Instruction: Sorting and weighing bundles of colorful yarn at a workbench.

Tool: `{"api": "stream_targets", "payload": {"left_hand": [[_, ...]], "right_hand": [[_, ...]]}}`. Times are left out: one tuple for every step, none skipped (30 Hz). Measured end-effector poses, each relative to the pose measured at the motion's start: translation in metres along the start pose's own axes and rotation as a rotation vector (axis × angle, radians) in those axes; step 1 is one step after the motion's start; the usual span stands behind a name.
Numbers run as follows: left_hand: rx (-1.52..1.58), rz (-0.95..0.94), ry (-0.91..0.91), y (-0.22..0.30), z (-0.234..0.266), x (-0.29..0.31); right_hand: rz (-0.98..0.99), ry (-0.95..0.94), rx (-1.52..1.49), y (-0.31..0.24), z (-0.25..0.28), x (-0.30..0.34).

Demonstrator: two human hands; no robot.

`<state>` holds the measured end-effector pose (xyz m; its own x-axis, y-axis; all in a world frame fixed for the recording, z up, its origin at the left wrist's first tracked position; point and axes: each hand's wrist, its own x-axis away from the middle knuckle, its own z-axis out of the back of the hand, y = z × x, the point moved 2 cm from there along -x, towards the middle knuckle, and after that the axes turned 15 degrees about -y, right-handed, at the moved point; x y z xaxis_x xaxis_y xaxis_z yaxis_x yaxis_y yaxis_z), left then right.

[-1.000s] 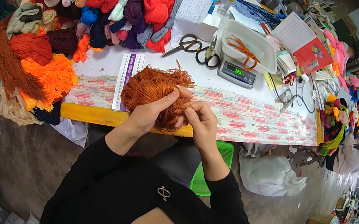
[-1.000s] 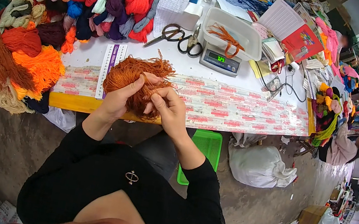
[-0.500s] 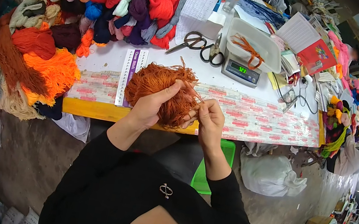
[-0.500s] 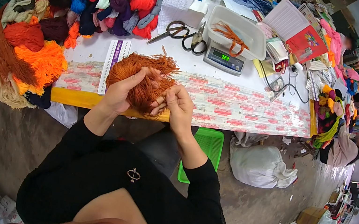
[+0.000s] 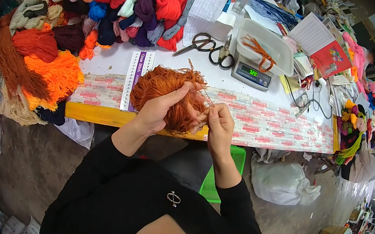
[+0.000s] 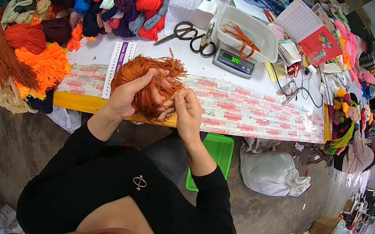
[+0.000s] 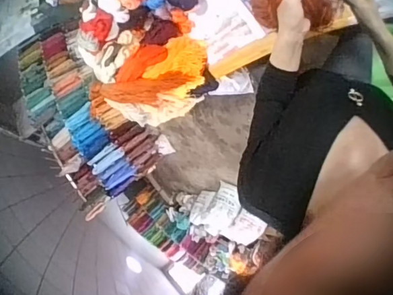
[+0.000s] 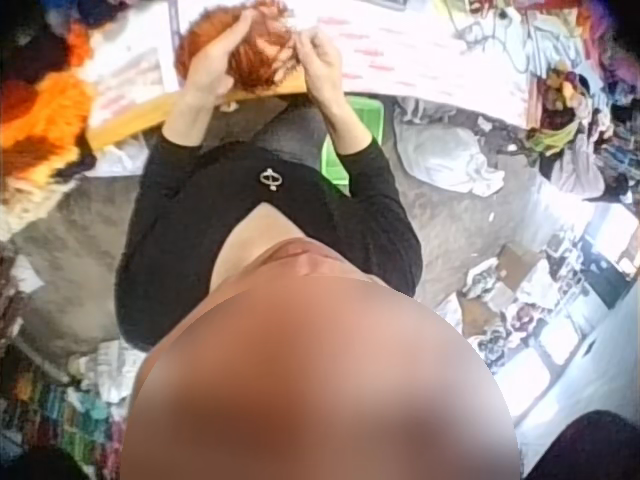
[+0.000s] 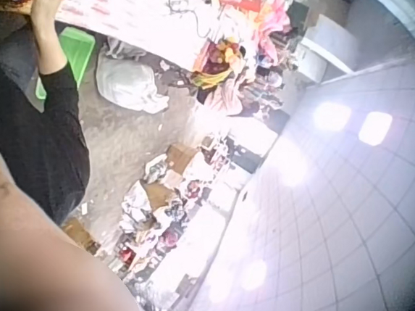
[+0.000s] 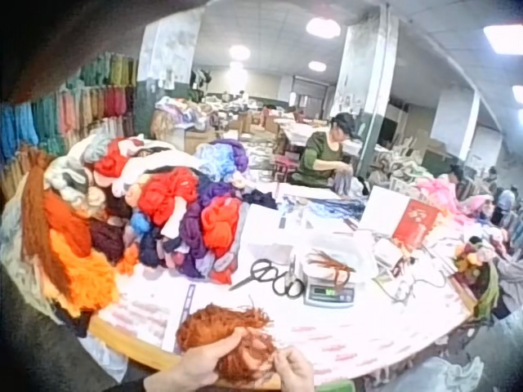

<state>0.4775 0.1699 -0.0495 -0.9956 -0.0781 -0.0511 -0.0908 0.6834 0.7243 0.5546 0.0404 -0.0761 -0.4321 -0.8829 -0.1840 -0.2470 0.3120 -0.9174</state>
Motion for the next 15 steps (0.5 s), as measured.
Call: {"api": "stream_targets", "payload": {"left_hand": [[0.0,0.001,0.0,0.002,0.001,0.0],[-0.028,0.004,-0.061,0.005,0.002,0.0],[-0.055,0.007,-0.124,0.007,0.002,0.0],[-0.053,0.008,-0.128,0.008,0.004,-0.001],[-0.084,0.008,-0.109,0.008,0.005,-0.001],[-0.116,0.009,-0.09,0.008,0.006,-0.002],[-0.132,0.021,-0.064,0.011,0.005,-0.003],[-0.131,0.023,-0.066,0.013,0.007,-0.003],[-0.304,0.126,-0.09,0.015,0.013,0.0],[-0.476,0.229,-0.116,0.019,0.017,0.003],[-0.518,0.413,-0.103,0.023,0.016,0.004],[-0.518,0.485,-0.126,0.027,0.019,0.009],[-0.514,0.556,-0.166,0.03,0.022,0.011],[-0.4,0.482,-0.203,0.028,0.028,0.012],[-0.268,0.379,-0.307,0.034,0.029,0.015]], "right_hand": [[0.023,0.058,0.006,-0.001,-0.002,-0.001],[0.045,0.116,0.012,-0.002,-0.003,-0.001],[0.046,0.119,0.015,-0.004,0.002,-0.001],[-0.053,0.003,-0.047,-0.007,0.008,0.0],[-0.152,-0.113,-0.109,-0.009,0.013,0.002],[-0.404,-0.189,0.105,-0.012,0.013,0.007],[-0.329,-0.343,0.388,-0.021,0.009,0.005],[-0.248,-0.495,0.67,-0.03,0.004,0.003],[-0.289,-0.433,0.889,-0.037,0.008,0.0],[-0.274,-0.326,1.001,-0.034,0.026,-0.003],[-0.206,-0.195,1.267,-0.025,0.061,-0.006],[-0.42,-0.06,1.284,-0.034,0.082,-0.021],[-0.392,0.108,1.19,-0.039,0.11,-0.031],[-0.342,0.256,1.308,-0.036,0.153,-0.037],[-0.259,0.335,1.394,-0.03,0.191,-0.045]]}}
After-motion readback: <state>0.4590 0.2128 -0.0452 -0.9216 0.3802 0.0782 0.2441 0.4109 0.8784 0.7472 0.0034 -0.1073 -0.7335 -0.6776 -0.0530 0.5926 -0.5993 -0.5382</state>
